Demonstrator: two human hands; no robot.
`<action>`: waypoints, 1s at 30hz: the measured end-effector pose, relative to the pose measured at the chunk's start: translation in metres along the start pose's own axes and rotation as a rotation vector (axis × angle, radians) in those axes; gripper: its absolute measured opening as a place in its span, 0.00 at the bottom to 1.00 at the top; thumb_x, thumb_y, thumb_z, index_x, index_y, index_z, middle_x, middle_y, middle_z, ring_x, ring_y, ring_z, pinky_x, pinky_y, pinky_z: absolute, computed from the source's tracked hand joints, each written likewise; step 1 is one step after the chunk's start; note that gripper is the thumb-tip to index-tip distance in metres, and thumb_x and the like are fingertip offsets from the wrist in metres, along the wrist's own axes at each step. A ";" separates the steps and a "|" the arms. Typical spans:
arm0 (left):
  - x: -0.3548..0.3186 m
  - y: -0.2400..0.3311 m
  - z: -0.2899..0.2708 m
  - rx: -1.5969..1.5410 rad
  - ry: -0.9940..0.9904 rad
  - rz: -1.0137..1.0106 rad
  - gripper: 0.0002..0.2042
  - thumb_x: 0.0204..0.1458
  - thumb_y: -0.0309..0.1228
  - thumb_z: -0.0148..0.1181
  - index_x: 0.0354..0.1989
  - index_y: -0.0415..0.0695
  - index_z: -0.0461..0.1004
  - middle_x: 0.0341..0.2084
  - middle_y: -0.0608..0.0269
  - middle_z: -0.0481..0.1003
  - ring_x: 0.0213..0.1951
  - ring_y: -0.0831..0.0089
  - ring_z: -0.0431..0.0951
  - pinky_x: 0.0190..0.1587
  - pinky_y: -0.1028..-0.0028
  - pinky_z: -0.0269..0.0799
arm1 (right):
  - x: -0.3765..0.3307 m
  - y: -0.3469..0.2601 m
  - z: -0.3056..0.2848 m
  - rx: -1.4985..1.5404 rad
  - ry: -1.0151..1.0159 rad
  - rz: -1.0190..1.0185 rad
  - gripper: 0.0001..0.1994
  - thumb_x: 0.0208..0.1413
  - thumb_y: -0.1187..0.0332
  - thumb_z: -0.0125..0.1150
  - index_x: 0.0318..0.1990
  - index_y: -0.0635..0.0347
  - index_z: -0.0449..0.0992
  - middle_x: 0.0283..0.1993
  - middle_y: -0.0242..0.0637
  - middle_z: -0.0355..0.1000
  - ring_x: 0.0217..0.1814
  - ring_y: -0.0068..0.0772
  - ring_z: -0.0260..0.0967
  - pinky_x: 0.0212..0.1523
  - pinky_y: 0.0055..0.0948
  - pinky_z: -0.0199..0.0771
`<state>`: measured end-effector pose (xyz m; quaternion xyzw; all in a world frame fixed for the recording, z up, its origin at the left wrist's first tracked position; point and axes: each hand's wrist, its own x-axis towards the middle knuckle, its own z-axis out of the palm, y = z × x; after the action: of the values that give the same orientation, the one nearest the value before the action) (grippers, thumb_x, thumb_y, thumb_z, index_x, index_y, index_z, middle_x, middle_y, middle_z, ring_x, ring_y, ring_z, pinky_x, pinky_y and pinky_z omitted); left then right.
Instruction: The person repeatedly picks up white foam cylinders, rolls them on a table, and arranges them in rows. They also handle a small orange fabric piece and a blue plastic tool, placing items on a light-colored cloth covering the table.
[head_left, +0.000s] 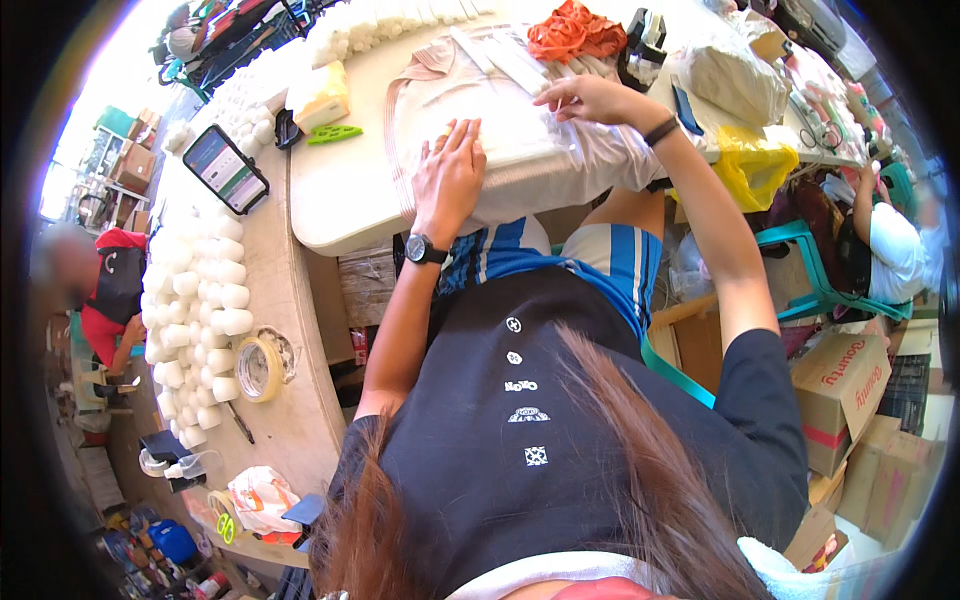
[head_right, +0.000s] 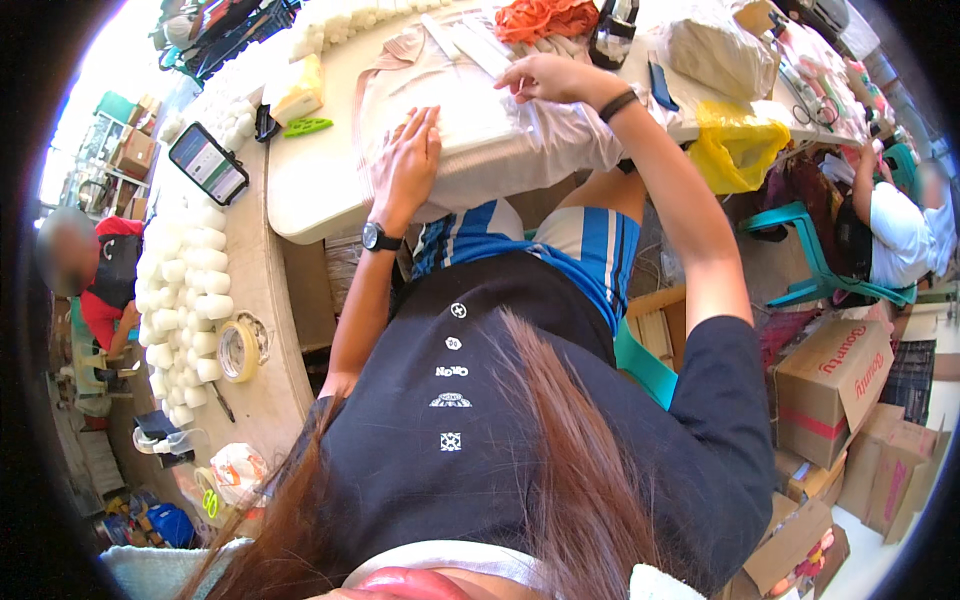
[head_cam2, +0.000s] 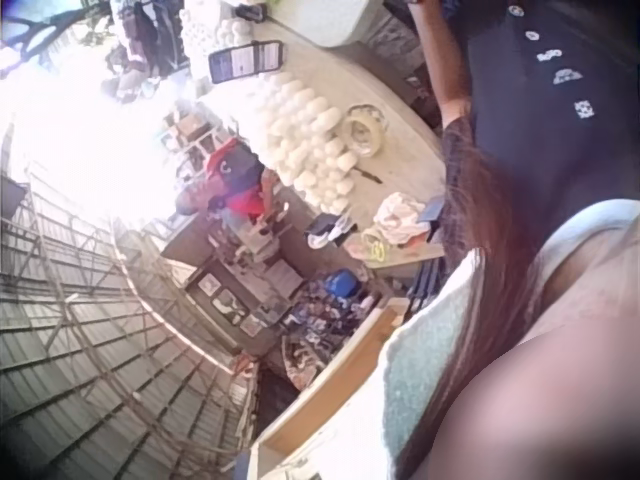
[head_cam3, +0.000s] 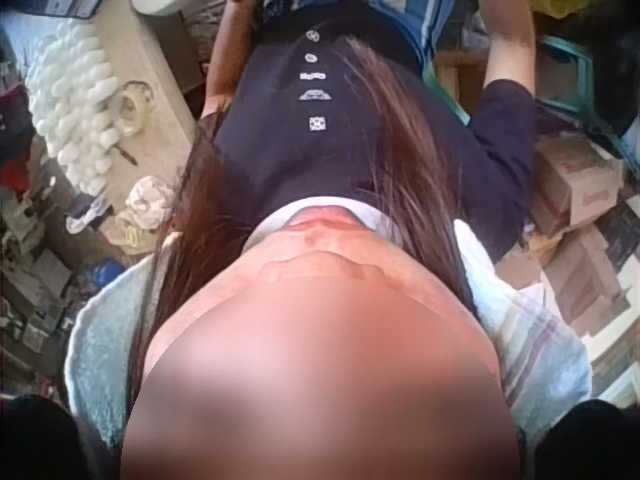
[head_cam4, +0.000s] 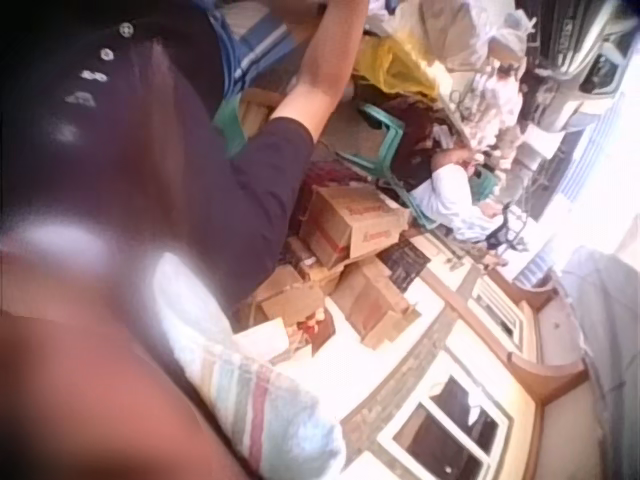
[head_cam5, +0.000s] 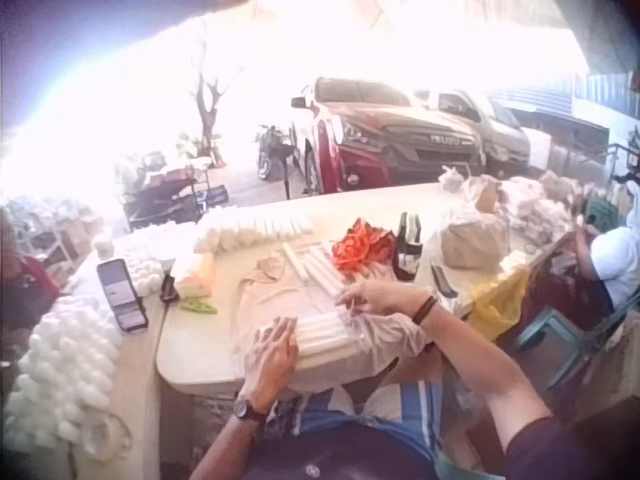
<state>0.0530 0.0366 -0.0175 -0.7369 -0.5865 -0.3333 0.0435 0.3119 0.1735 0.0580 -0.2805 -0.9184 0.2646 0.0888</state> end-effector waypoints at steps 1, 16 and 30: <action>0.001 0.000 0.000 -0.005 0.001 -0.008 0.20 0.67 0.38 0.45 0.64 0.48 0.73 0.62 0.59 0.73 0.67 0.61 0.69 0.69 0.50 0.60 | -0.004 -0.007 0.000 0.007 0.081 0.064 0.19 0.63 0.69 0.63 0.61 0.53 0.78 0.52 0.44 0.77 0.52 0.38 0.76 0.55 0.37 0.74; 0.001 0.002 -0.002 0.017 -0.020 -0.019 0.21 0.68 0.39 0.43 0.65 0.49 0.72 0.63 0.60 0.73 0.68 0.62 0.68 0.70 0.50 0.59 | -0.025 -0.060 0.048 -0.424 0.315 -0.130 0.39 0.48 0.66 0.70 0.71 0.45 0.64 0.52 0.37 0.74 0.58 0.45 0.70 0.63 0.42 0.69; -0.008 0.002 -0.031 -0.343 0.116 0.046 0.22 0.56 0.43 0.66 0.58 0.50 0.78 0.64 0.63 0.71 0.68 0.53 0.66 0.69 0.55 0.62 | -0.043 -0.053 0.064 -0.380 0.446 -0.214 0.17 0.58 0.58 0.67 0.54 0.47 0.81 0.54 0.34 0.76 0.59 0.44 0.70 0.59 0.40 0.71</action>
<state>0.0401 0.0155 0.0032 -0.7263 -0.5005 -0.4694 -0.0415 0.3025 0.0841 0.0320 -0.2447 -0.9336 0.0092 0.2616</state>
